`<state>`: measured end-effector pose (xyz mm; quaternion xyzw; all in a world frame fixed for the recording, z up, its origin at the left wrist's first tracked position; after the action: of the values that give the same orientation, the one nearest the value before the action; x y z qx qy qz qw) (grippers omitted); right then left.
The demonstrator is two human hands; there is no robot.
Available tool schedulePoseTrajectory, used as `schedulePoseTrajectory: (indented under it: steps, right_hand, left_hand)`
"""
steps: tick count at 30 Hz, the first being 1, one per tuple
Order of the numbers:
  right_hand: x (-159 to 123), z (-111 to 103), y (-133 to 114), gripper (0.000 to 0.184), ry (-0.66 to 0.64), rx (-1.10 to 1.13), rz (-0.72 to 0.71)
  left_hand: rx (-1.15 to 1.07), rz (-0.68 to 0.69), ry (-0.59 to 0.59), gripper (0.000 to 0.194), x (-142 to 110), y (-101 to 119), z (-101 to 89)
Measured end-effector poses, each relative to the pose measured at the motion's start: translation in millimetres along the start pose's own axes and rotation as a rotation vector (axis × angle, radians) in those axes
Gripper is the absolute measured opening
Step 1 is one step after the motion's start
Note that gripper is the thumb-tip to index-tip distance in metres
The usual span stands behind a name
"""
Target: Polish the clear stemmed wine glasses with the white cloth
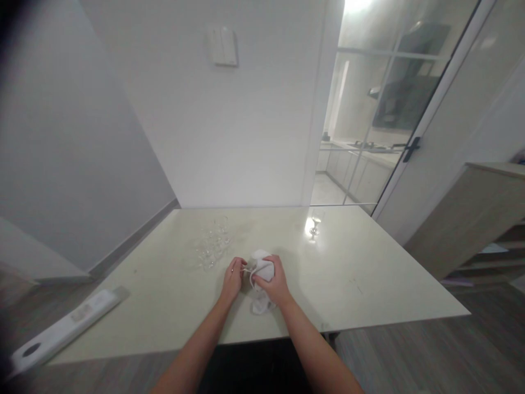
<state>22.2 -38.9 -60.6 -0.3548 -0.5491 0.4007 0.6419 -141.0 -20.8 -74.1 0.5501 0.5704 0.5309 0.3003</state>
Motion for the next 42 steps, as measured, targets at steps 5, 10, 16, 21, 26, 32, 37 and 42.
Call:
schedulePoseTrajectory:
  steps: [5,10,16,21,26,32,37,42]
  right_hand:
    - [1.2,-2.3,14.4,0.045,0.082,0.121,0.161]
    - [3.9,-5.8,29.9,0.036,0.154,0.260,0.317]
    - [3.6,-6.0,29.1,0.043,0.127,0.192,0.309]
    - [-0.7,-6.9,34.6,0.036,0.189,0.278,0.351]
    - [-4.3,-0.3,35.8,0.043,0.017,0.350,0.420]
    - [1.2,7.9,18.0,0.021,-0.287,0.301,0.283]
    - [4.6,3.0,25.0,0.016,-0.228,0.223,0.237]
    - [1.0,2.5,28.1,0.016,-0.271,0.219,0.227]
  left_hand:
    - [0.022,0.224,0.016,0.032,-7.5,10.4,-3.9]
    - [0.114,0.430,0.017,0.032,-16.6,19.6,-4.3]
    - [0.021,0.112,0.029,0.037,-0.9,0.1,-3.4]
    - [-0.177,-0.110,0.095,0.035,8.5,-13.3,-5.4]
    - [-0.271,-0.225,0.141,0.031,8.8,-16.4,-8.8]
    - [-0.113,0.011,0.028,0.038,-1.2,-0.5,-7.7]
    - [-0.056,0.070,0.000,0.040,-6.5,4.0,-9.0]
    - [-0.056,0.056,0.037,0.040,-4.3,2.3,-10.3]
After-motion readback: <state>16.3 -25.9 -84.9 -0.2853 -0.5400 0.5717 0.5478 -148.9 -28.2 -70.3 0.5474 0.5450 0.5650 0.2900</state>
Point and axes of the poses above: each hand's wrist, its own x-axis towards the middle knuckle, its own z-axis out of the palm, y = z × x, the point moved 4 cm from there along x, towards the middle knuckle, and after that the axes turned 10 degrees about x, right-handed, at the moved point
